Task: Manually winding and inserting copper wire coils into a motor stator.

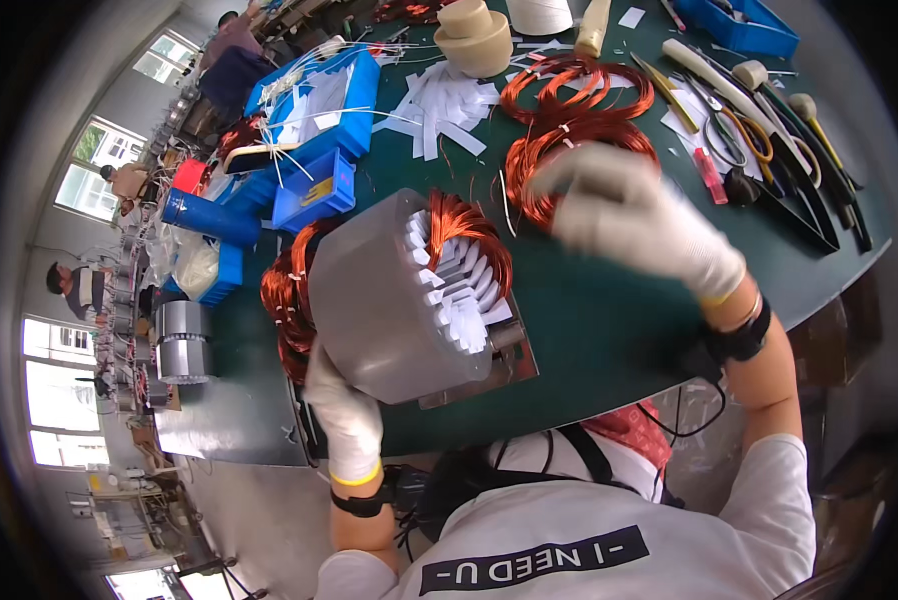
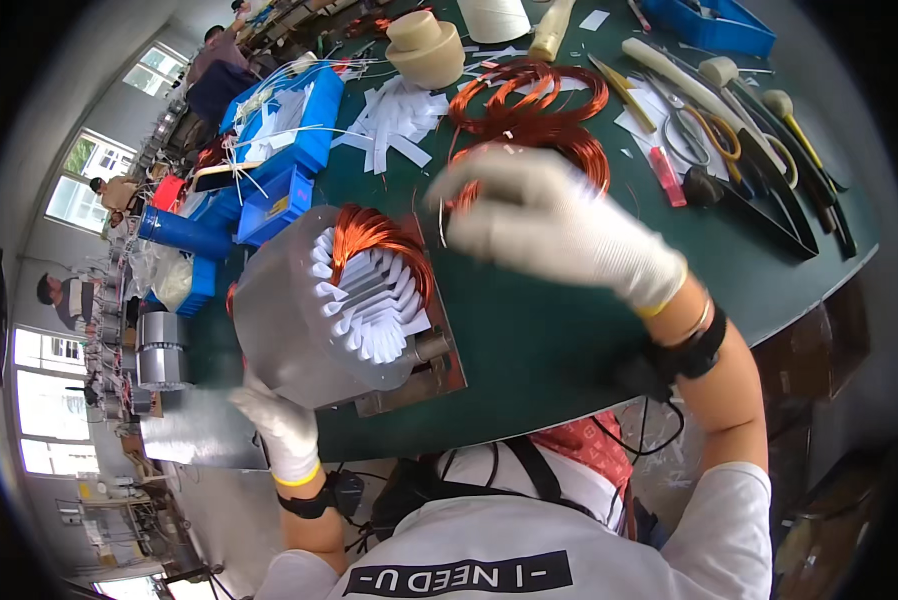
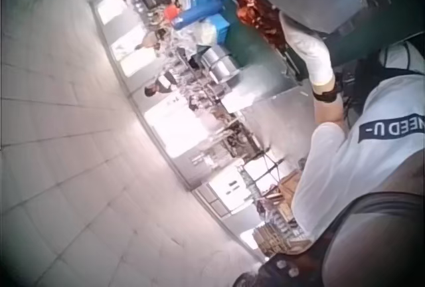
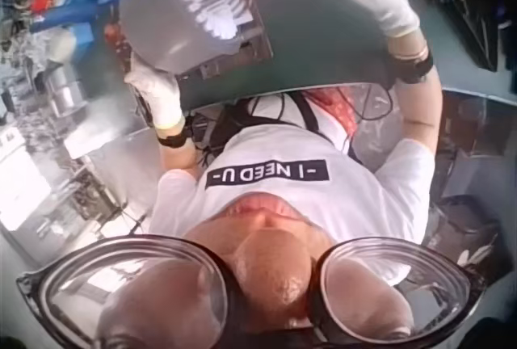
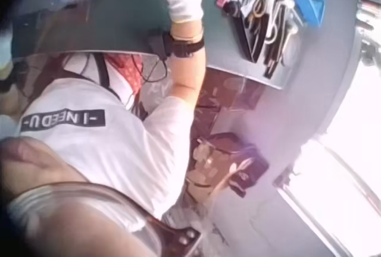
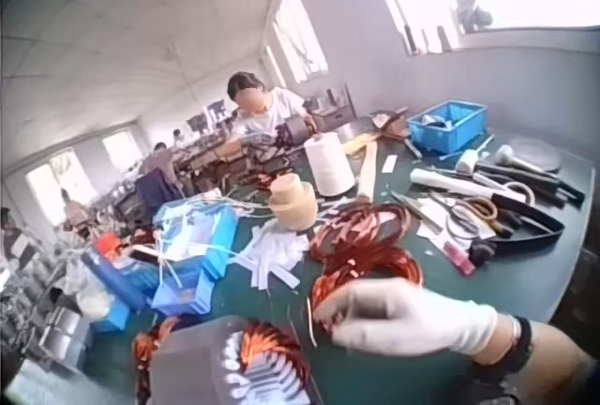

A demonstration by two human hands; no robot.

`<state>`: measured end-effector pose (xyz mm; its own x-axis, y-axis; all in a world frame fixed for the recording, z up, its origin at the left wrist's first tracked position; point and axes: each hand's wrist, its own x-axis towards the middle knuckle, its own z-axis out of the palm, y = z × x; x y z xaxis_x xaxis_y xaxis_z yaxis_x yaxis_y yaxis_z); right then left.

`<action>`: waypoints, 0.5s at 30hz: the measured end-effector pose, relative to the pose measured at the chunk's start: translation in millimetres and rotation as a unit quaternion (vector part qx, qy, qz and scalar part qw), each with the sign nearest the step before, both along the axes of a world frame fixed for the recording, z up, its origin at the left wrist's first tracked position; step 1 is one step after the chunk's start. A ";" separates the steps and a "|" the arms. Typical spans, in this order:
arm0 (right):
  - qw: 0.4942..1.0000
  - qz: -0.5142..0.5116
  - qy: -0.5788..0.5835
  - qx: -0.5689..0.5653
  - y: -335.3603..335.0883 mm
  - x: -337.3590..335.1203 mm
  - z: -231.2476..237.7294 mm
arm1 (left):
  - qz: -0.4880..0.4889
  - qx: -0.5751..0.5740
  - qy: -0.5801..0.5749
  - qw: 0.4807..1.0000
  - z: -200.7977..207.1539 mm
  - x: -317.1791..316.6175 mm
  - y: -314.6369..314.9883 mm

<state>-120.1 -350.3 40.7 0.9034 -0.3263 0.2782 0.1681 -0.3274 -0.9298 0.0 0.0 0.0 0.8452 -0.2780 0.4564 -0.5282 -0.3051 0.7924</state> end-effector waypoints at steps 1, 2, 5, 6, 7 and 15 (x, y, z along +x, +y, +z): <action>1.000 0.002 0.002 -0.004 0.3 -1.8 0.2 | -0.081 -0.009 0.044 0.996 10.6 -7.7 -0.3; 0.986 -0.082 -0.039 -0.138 -16.3 12.5 -10.7 | -0.130 -0.226 0.181 0.948 17.2 -7.3 -6.1; 0.877 -0.143 0.025 -0.458 -42.7 36.2 -42.2 | -0.203 -0.307 0.348 0.862 33.4 30.1 -0.7; 0.888 -0.115 0.012 -0.445 -50.1 42.2 -62.7 | -0.207 -0.312 0.349 0.859 23.3 43.8 1.4; 0.889 -0.109 0.027 -0.444 -53.7 42.0 -68.7 | -0.250 -0.372 0.416 0.791 7.0 58.6 2.0; 0.940 -0.131 0.074 -0.306 -71.8 10.2 -21.5 | -0.319 -0.450 0.478 0.683 -14.4 67.0 -6.5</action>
